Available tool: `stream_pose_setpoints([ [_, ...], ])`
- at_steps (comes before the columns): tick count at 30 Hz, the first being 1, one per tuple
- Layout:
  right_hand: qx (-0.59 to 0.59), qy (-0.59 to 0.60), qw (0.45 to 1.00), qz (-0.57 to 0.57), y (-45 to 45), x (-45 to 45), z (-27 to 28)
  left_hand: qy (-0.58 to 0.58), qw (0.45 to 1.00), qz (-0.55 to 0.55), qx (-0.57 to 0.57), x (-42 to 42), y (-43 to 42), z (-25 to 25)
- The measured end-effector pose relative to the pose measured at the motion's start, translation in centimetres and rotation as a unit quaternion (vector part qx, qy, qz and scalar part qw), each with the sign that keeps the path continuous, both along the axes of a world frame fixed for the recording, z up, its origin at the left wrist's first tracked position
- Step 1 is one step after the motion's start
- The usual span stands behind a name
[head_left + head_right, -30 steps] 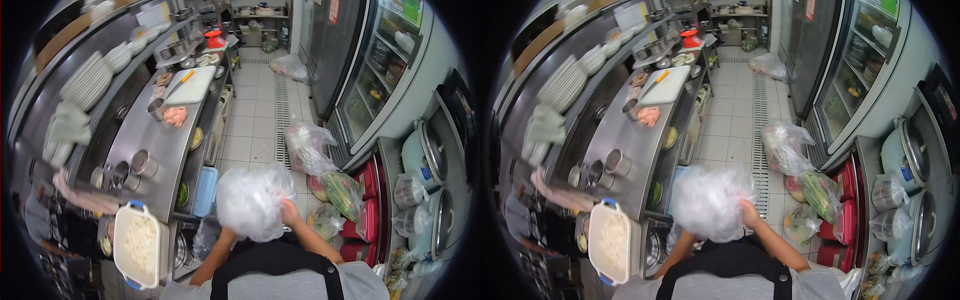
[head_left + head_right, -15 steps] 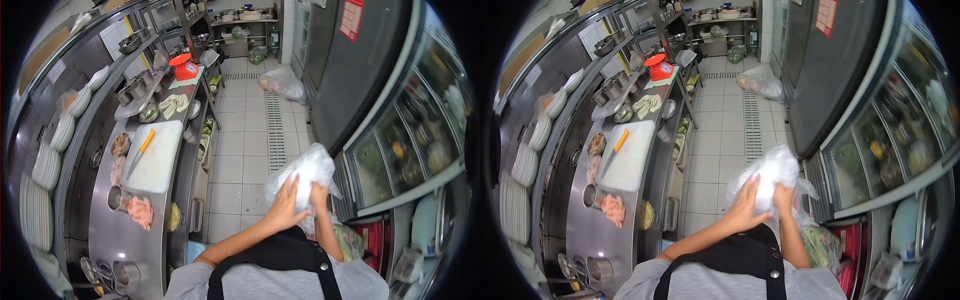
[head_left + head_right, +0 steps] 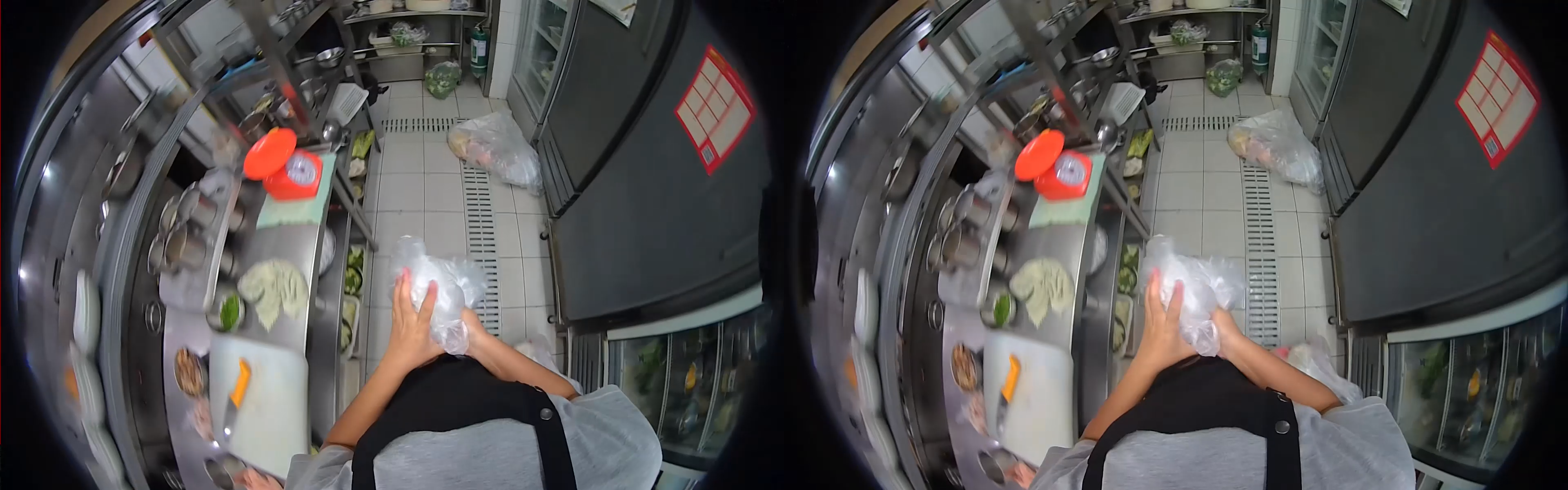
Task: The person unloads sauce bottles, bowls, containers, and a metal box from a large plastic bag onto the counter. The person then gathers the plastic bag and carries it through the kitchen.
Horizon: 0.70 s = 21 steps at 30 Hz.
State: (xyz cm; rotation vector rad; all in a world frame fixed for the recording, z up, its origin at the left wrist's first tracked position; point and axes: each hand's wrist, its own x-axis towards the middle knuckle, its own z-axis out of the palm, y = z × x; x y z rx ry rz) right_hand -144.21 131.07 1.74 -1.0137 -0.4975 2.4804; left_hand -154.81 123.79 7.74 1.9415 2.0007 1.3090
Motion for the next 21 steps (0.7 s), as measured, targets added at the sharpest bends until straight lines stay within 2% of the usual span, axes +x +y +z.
stream_pose_setpoints([
  [1,-0.003,0.0,1.0,-0.009,2.0,-1.3,-0.3,0.033,0.998,-0.037,-0.033,-2.4,3.3,1.4],
  [2,0.057,-0.009,0.997,0.051,4.2,-2.0,-0.8,0.064,0.993,-0.073,-0.066,-4.4,6.6,2.7],
  [3,0.114,-0.021,0.987,0.112,6.4,-2.4,-1.1,0.018,0.992,-0.1,-0.074,-5.6,10.0,4.2],
  [4,0.105,-0.026,0.989,0.106,8.5,-2.8,-1.5,0.013,0.991,-0.107,-0.082,-6.9,13.3,4.3],
  [6,0.153,-0.106,0.976,0.115,14.3,-4.0,-2.3,-0.011,0.962,-0.226,-0.153,-9.9,20.6,3.1],
  [7,0.156,-0.105,0.976,0.11,17.5,-4.0,-2.7,-0.002,0.965,-0.228,-0.131,-11.2,24.2,2.1],
  [9,0.015,-0.032,0.997,0.064,23.5,-3.8,-3.3,-0.004,0.961,-0.239,-0.139,-14.0,32.4,-0.1],
  [10,0.016,-0.03,0.997,0.063,26.4,-4.5,-2.4,-0.01,0.958,-0.246,-0.148,-15.4,36.7,-1.1],
  [12,-0.031,0.105,0.994,0.018,32.7,-5.8,0.2,0.001,0.963,-0.239,-0.125,-18.7,45.7,-2.1],
  [13,-0.029,0.107,0.994,0.017,35.8,-5.9,-1.5,0.03,0.975,-0.201,-0.088,-20.6,50.0,-2.4],
  [14,0.036,-0.041,0.998,-0.033,38.7,-5.4,-4.2,0.06,0.984,-0.163,-0.048,-22.5,54.8,-2.4],
  [15,0.092,-0.19,0.974,-0.084,40.7,-4.7,-7.0,0.063,0.988,-0.132,-0.041,-24.8,59.1,-2.7],
  [16,0.161,-0.35,0.92,-0.076,42.8,-4.3,-9.3,0.066,0.992,-0.099,-0.031,-27.4,63.4,-2.8],
  [17,0.192,-0.452,0.87,-0.054,45.1,-3.0,-12.8,0.089,0.993,-0.069,-0.038,-30.0,67.3,-2.6],
  [18,0.254,-0.573,0.779,-0.017,46.8,-1.3,-16.7,0.113,0.992,-0.039,-0.04,-32.8,71.2,-2.3],
  [19,0.255,-0.644,0.72,0.042,48.6,-1.3,-15.7,0.131,0.99,-0.017,-0.045,-35.4,74.8,-1.9],
  [21,0.238,-0.673,0.7,0.023,51.7,-0.7,-17.4,0.187,0.98,0.017,-0.061,-41.2,81.4,-1.7],
])
